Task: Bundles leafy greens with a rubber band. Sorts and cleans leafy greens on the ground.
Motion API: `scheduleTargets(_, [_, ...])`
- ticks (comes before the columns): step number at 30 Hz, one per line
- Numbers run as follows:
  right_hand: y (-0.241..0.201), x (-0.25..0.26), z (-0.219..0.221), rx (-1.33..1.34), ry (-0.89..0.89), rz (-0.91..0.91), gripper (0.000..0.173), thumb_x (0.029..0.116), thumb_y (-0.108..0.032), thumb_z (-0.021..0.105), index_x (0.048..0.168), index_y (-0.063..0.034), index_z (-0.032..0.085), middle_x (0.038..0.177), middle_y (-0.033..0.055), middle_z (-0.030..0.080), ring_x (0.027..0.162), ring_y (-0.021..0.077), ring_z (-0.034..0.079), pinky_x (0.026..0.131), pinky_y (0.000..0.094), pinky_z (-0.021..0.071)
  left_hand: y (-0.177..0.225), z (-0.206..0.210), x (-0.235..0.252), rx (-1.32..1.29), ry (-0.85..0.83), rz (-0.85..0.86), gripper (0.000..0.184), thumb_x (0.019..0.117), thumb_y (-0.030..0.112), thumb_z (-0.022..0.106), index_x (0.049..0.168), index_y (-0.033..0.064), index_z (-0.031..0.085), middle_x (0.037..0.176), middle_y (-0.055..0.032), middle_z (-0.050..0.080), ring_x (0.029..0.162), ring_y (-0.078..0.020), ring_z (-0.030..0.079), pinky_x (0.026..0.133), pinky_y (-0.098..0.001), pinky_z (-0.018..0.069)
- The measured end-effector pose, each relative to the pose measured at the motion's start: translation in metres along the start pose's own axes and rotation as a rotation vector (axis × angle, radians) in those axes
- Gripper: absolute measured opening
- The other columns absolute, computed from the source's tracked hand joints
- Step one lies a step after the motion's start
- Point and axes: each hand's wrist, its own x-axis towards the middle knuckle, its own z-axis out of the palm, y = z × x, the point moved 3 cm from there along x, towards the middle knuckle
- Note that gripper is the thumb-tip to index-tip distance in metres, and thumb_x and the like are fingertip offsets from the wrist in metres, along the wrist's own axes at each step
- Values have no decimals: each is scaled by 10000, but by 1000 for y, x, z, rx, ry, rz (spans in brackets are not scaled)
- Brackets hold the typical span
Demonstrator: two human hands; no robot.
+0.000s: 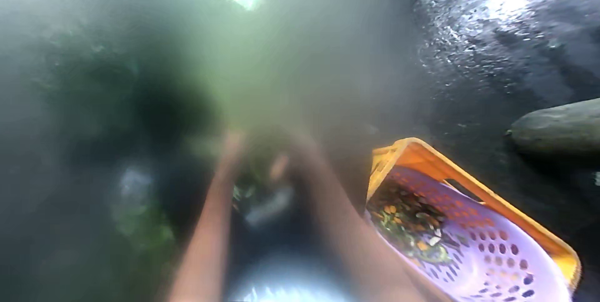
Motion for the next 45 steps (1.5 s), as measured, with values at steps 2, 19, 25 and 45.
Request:
scheduleTargets(2, [8, 2, 0, 201, -99, 139, 143, 998, -275, 656, 1043, -144, 688, 802, 14, 656, 594, 78, 587, 501, 222, 497, -2, -2, -2, -21, -28, 21, 266, 1038, 382, 598, 1111, 137, 670, 828, -11, 689, 638, -81, 645, 544, -232, 551])
scheduleTargets(19, [-32, -12, -5, -940, -21, -634, 453, 943, -128, 707, 1384, -179, 616, 836, 90, 668, 573, 172, 570, 496, 351, 481, 5, 21, 0, -103, -92, 48, 127, 1056, 194, 570, 1171, 147, 598, 716, 18, 552, 462, -40, 462, 429, -185, 459])
scheduleTargets(25, [-37, 8, 22, -1247, -51, -868, 215, 869, -28, 722, 1079, -63, 752, 798, 144, 715, 650, 317, 687, 572, 514, 542, 15, 22, -1, 86, -39, 52, 135, 1058, 97, 537, 1167, 23, 566, 677, -27, 563, 486, -82, 510, 465, -226, 474])
scheduleTargets(45, [-92, 54, -126, -1256, 204, -53, 720, 927, -371, 764, 1525, -148, 428, 1235, 265, 621, 851, 389, 701, 737, 610, 575, 26, 55, 27, -177, -111, -16, 283, 1095, 345, 470, 1089, 104, 619, 567, 70, 388, 421, -30, 388, 410, -175, 400])
